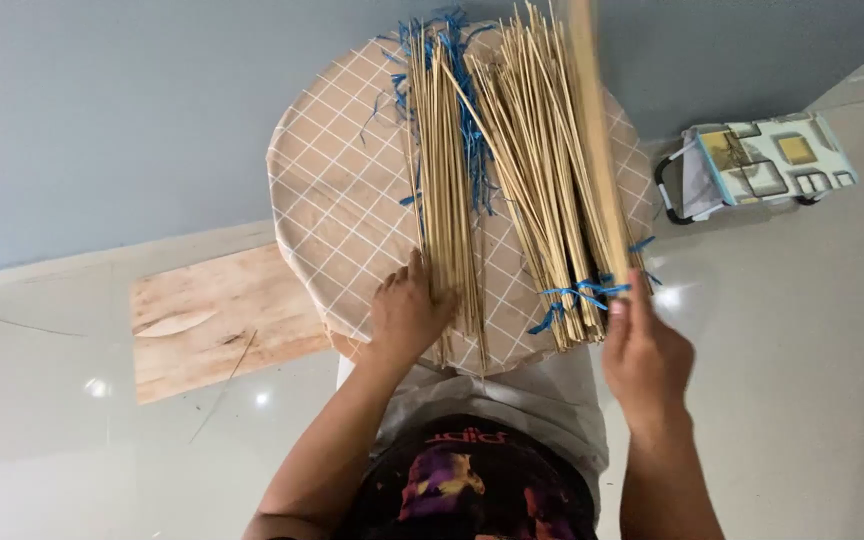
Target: Gathering thin bamboo sticks and securing them into bundles using blue plastic ties.
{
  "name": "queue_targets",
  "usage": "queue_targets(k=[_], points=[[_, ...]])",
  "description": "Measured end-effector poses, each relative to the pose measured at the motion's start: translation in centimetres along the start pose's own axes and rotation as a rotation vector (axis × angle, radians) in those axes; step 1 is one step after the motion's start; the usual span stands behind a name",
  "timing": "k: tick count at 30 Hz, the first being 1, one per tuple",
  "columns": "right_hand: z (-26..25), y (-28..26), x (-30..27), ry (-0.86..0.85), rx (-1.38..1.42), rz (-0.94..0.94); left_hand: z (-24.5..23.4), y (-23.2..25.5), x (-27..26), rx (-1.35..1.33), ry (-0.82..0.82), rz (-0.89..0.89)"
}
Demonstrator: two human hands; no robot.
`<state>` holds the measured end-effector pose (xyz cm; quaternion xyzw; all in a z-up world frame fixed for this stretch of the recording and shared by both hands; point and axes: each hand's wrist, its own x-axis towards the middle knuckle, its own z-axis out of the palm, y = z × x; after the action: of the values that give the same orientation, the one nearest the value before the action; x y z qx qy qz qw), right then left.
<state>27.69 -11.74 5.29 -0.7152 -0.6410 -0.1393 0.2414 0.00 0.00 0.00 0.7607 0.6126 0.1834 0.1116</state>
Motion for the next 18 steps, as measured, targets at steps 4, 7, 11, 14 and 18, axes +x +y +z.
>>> queue_targets(k=[4,7,11,14,18], points=[[1.1,-0.3,-0.9,-0.133,-0.128,0.004,-1.1,-0.4,0.1,-0.113,-0.039,-0.044],[1.5,-0.2,-0.8,-0.15,-0.165,0.028,-1.5,-1.1,0.9,-0.167,-0.087,-0.1],[0.7,-0.7,-0.1,-0.197,-0.175,0.031,-2.1,-2.3,1.5,-0.253,-0.22,-0.214],[0.2,-0.8,0.0,-0.206,-0.085,0.05,-4.1,-2.7,1.0,-0.381,-0.242,-0.246],[1.0,-0.4,-0.1,-0.147,0.013,0.043,-4.2,-4.6,0.7,-0.54,-0.237,-0.304]])
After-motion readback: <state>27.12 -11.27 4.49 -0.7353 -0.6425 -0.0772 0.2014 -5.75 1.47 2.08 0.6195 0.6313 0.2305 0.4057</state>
